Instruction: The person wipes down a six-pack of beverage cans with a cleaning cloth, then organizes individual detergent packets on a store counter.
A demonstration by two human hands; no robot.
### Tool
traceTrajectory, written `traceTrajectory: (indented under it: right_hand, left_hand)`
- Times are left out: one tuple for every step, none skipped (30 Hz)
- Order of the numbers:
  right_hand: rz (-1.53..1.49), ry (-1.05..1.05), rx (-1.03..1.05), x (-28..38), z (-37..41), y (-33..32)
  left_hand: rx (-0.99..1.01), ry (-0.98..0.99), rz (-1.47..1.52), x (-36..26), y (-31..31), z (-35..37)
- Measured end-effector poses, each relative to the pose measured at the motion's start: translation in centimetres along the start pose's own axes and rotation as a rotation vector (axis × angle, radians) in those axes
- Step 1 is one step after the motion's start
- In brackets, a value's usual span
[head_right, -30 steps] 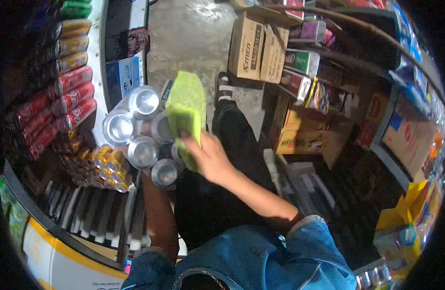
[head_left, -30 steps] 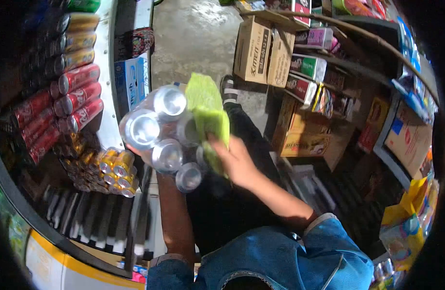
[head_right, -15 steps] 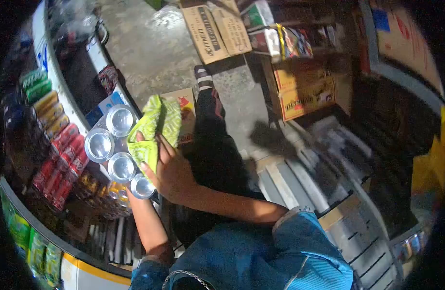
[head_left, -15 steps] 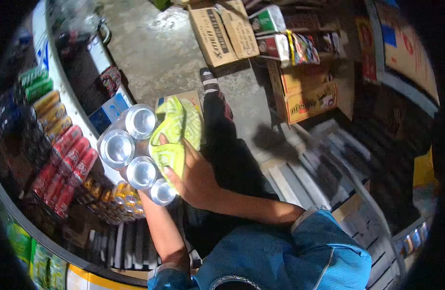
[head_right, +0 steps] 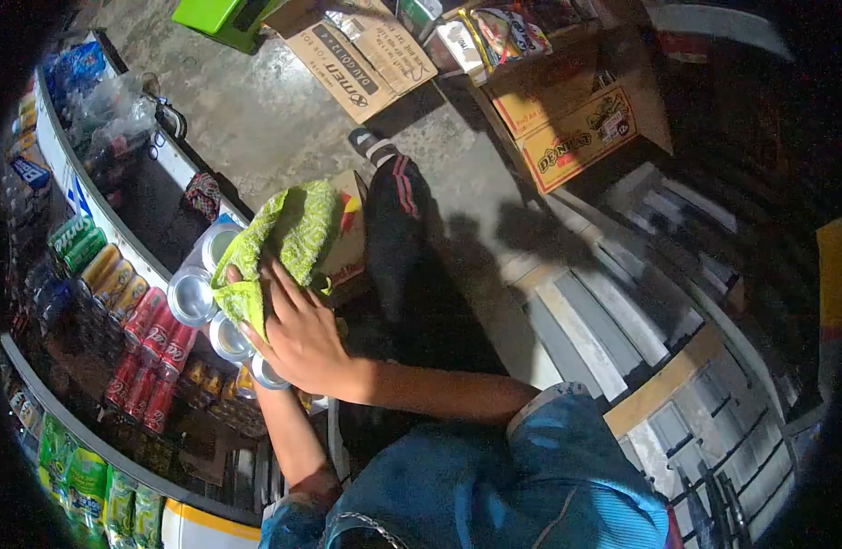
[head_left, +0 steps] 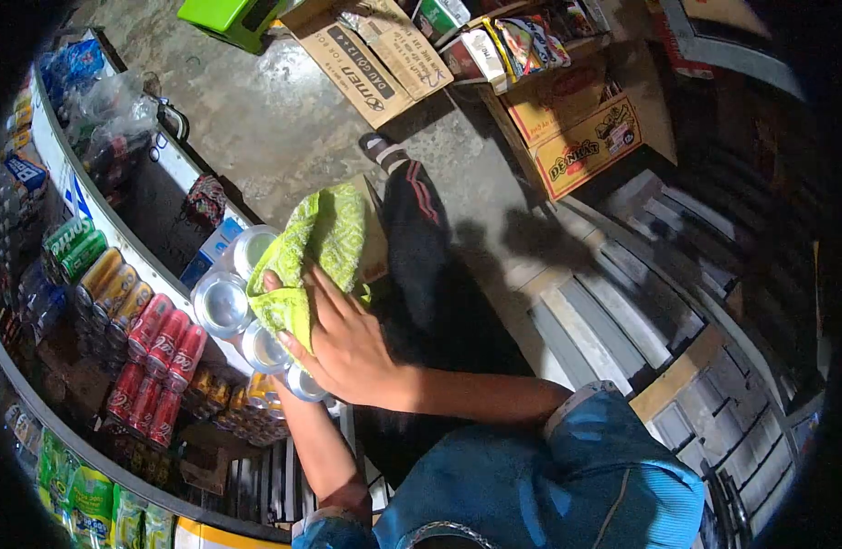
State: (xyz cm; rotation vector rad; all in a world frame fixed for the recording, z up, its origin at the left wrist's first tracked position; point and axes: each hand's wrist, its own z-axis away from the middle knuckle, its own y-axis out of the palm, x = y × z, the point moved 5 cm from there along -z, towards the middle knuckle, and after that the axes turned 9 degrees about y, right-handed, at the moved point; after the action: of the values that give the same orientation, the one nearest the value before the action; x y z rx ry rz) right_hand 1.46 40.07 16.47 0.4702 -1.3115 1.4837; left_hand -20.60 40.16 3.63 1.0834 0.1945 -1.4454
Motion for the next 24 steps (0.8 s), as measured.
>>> traceTrajectory:
  right_hand:
    - [-0.014, 0.008, 0.001, -0.1, -0.2, 0.0]
    - [-0.015, 0.007, 0.004, -0.1, -0.5, 0.0]
    - [-0.010, 0.022, 0.020, -0.3, -0.7, 0.0]
    - [-0.006, 0.036, 0.040, -0.4, -1.0, 0.0]
    - [0.034, 0.031, 0.069, -0.5, -1.2, 0.0]
    - [0.035, 0.022, 0.090, -0.7, -1.6, 0.0]
    - [0.035, 0.018, 0.108, -0.6, -1.7, 0.1]
    - [0.038, 0.016, 0.125, -0.6, -1.8, 0.0]
    - [0.028, -0.013, 0.112, -0.7, -1.8, -0.1]
    - [0.038, -0.020, 0.126, -1.0, -2.0, 0.0]
    - [0.019, -0.046, 0.134, -1.1, -2.1, 0.0]
    - [-0.003, -0.072, 0.141, -1.1, -2.2, 0.2]
    - [-0.005, -0.065, 0.169, -1.3, -2.2, 0.5]
    - [0.001, -0.073, 0.182, -1.1, -2.3, 0.7]
    - [0.024, -0.058, 0.215, -1.0, -2.3, 0.9]
    - [0.047, -0.044, 0.249, -1.0, -2.4, 1.1]
    - [0.050, -0.052, 0.263, -0.9, -2.5, 1.3]
    - [0.043, -0.018, 0.289, -0.8, -2.6, 1.7]
    - [0.035, 0.016, 0.316, -0.7, -2.5, 2.0]
    - [0.038, 0.008, 0.332, -0.3, -2.5, 2.3]
    - [0.025, 0.049, 0.371, -0.3, -2.7, 2.7]
    - [0.017, 0.094, 0.410, -0.3, -2.7, 2.9]
    - [0.021, 0.084, 0.425, 0.1, -2.8, 3.0]
    - [0.011, 0.090, 0.462, 0.4, -2.9, 3.2]
  left_hand:
    - [-0.005, 0.007, -0.003, 0.5, 0.1, -1.5]
    - [-0.012, 0.014, -0.004, 0.2, -0.1, -1.9]
    - [-0.023, 0.022, -0.003, 0.4, 0.4, -0.8]
    - [-0.038, 0.033, -0.001, 0.5, 0.3, -1.1]
    - [-0.060, 0.053, 0.007, 0.8, 0.4, -1.6]
    - [-0.084, 0.066, 0.011, 0.9, 0.4, -1.8]
    - [-0.104, 0.067, 0.013, 1.4, 0.3, -2.2]
    - [-0.122, 0.065, 0.018, 1.7, 0.6, -2.5]
    - [-0.136, 0.073, 0.026, 1.9, 0.4, -3.5]
    - [-0.152, 0.086, 0.036, 2.0, 0.2, -4.2]
    - [-0.170, 0.096, 0.045, 2.3, 0.6, -3.5]
    - [-0.190, 0.105, 0.051, 2.5, 0.6, -3.4]
    - [-0.207, 0.118, 0.058, 2.8, 0.7, -3.5]
    - [-0.222, 0.132, 0.064, 2.9, 0.8, -2.7]
    - [-0.238, 0.144, 0.071, 3.0, 0.6, -2.8]
    - [-0.254, 0.159, 0.078, 3.3, 0.9, -2.3]
    - [-0.272, 0.171, 0.083, 3.4, 0.9, -1.8]
    - [-0.291, 0.182, 0.089, 3.5, 0.6, -1.3]
    - [-0.311, 0.192, 0.094, 3.5, 0.5, 0.0]
    - [-0.331, 0.204, 0.098, 3.5, 0.7, 0.9]
    - [-0.352, 0.224, 0.094, 3.0, -0.4, 0.8]
    - [-0.371, 0.239, 0.095, 3.7, 0.8, 2.2]
    - [-0.390, 0.254, 0.098, 3.5, 0.0, 1.8]
    - [-0.410, 0.270, 0.101, 3.5, -0.4, 1.6]
